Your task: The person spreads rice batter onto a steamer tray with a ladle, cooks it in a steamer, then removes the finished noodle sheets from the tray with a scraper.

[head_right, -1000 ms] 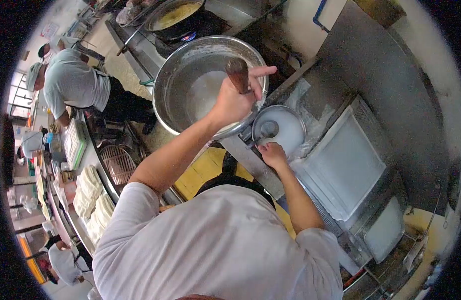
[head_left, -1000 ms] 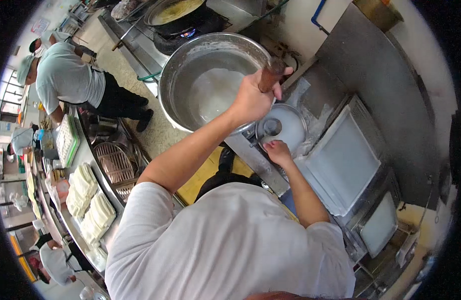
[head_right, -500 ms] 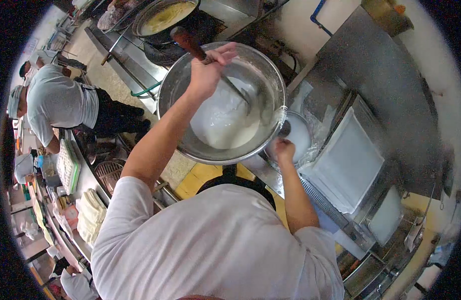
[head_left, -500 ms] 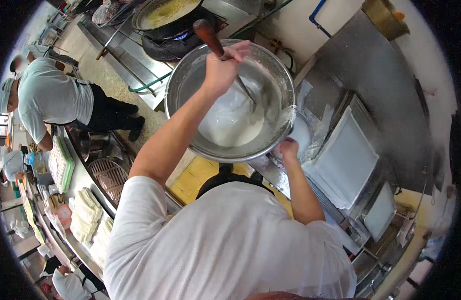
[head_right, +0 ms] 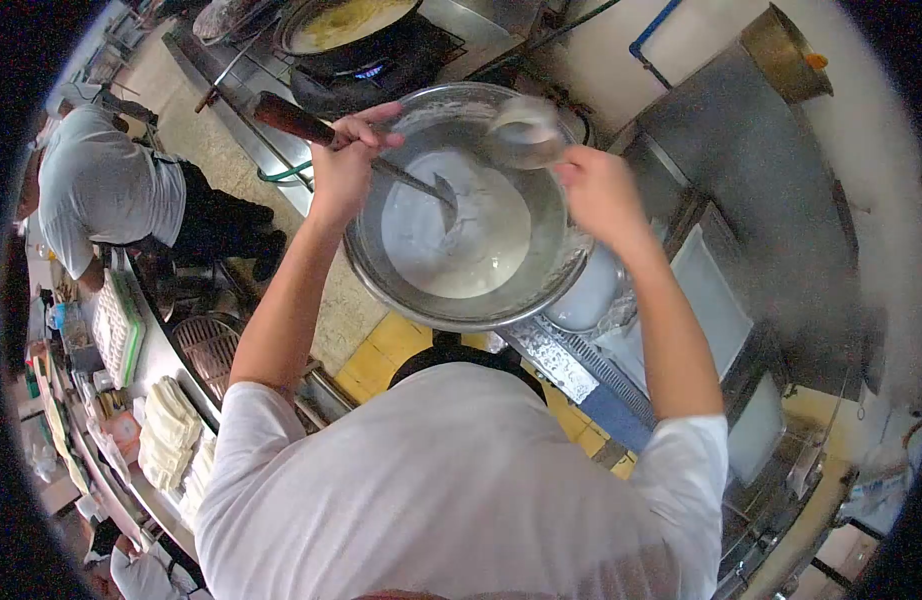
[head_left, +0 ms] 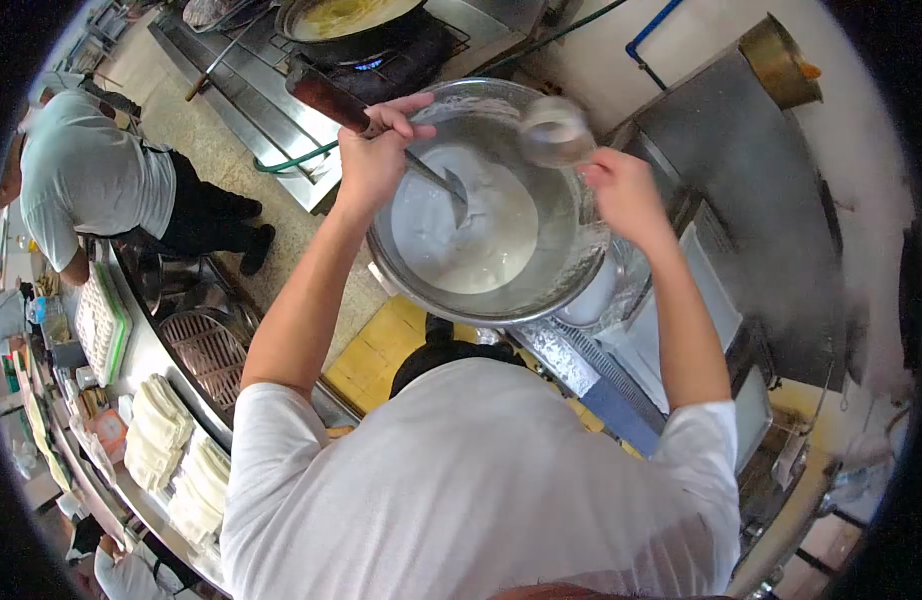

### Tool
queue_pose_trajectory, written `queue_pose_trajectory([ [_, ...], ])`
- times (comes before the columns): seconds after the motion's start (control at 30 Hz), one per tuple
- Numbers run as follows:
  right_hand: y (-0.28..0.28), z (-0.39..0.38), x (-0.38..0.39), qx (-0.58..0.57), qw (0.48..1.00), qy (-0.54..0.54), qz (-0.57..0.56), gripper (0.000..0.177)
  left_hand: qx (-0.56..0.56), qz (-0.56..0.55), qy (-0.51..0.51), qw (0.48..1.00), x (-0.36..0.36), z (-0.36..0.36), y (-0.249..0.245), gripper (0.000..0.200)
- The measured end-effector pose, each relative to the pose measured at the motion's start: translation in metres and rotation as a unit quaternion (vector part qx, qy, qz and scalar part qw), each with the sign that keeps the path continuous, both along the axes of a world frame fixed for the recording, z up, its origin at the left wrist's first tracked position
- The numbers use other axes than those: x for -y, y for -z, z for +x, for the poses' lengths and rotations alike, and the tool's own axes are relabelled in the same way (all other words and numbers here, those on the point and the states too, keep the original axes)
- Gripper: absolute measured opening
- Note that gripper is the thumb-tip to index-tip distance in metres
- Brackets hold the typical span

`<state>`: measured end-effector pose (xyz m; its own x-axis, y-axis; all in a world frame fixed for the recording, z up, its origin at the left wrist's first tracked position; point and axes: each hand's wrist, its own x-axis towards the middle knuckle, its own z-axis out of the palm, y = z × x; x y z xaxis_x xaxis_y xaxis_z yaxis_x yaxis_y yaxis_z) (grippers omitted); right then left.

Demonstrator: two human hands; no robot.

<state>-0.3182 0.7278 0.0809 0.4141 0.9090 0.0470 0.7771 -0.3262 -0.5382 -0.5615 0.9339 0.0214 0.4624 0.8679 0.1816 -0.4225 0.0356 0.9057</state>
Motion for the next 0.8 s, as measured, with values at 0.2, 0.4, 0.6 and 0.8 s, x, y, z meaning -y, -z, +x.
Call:
queue_pose_trajectory([
  [0.2, 0.110, -0.028, -0.092, 0.243, 0.938, -0.125, -0.211, 0.018, -0.069, 0.086, 0.005, 0.994, 0.034, -0.039, -0.003, 0.029],
  [0.4, 0.165, -0.048, -0.121, 0.305, 0.889, -0.157, -0.303, 0.019, -0.032, 0.137, -0.013, 0.990, 0.064, -0.065, -0.004, 0.024],
  [0.6, 0.180, -0.061, -0.108, 0.333, 0.877, -0.219, -0.269, 0.028, -0.006, 0.150, -0.001, 0.989, 0.075, -0.076, -0.008, 0.024],
  [0.8, 0.216, -0.052, -0.099, 0.193, 0.910, -0.149, -0.334, 0.030, -0.012, 0.173, -0.011, 0.985, 0.075, -0.075, -0.015, 0.025],
])
